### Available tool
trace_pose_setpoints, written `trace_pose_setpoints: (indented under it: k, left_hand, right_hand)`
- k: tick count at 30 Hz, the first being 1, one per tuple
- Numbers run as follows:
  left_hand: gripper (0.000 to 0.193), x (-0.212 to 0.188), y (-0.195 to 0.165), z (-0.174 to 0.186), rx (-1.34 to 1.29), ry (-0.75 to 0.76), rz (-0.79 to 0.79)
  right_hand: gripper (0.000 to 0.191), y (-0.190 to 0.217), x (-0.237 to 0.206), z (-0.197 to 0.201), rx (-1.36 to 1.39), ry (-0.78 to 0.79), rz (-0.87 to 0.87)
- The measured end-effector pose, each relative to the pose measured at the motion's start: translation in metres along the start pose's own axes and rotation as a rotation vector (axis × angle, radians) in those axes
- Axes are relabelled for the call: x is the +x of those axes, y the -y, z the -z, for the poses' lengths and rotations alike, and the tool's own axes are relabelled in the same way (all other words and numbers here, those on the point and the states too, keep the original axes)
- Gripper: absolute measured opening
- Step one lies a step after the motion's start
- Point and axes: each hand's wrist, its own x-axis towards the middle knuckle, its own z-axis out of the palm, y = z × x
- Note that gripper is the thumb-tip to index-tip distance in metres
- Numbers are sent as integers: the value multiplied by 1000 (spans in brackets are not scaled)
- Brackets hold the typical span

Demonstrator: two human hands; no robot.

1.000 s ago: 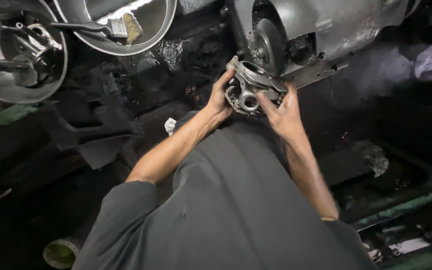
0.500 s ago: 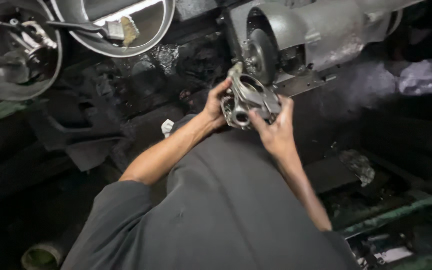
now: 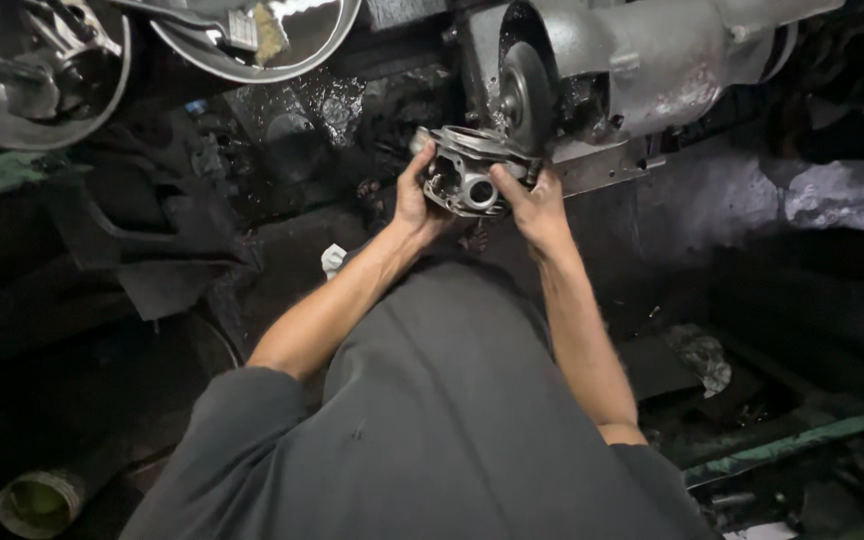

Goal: The person holds a small engine cylinder head and presses its surfaces against a spinning bench grinder, rotating and repositioning the part by hand to grind different faces and fins. At the end the person reaches to a wall switch and turns off the machine.

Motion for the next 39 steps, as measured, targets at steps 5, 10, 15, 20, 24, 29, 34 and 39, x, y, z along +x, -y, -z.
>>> trace_pose_setpoints:
  k: [5,10,15,20,24,29,34,39]
  left_hand:
    - [65,-30,4,14,226,67,-288]
    - [80,-64,22,17,254,98,-460]
    - [80,-90,38,7,511,97,-448]
    - [73,-95,56,3,543,-119,-387]
    - [64,-87,75,5,466,-62,-463]
    - [62,-81,81,2,438,-65,-465]
    - [62,-62,82,11,399,-50,-322]
    - [59,-50,77,28,371,84,-318]
  right_hand:
    - [52,-30,-30,21,44,34,-63]
    - [98,-52,-59,35,-75,190,201]
    - [113,-61,-29,41,140,195,135]
    - [109,-43,-10,62,282,280,88]
    - [101,-30,-10,70,265,316,54]
    - [100,-20,-7,70,260,295,26]
    - [95,-9,-11,79,284,272,150]
    - [97,-10,-21,74,280,143,108]
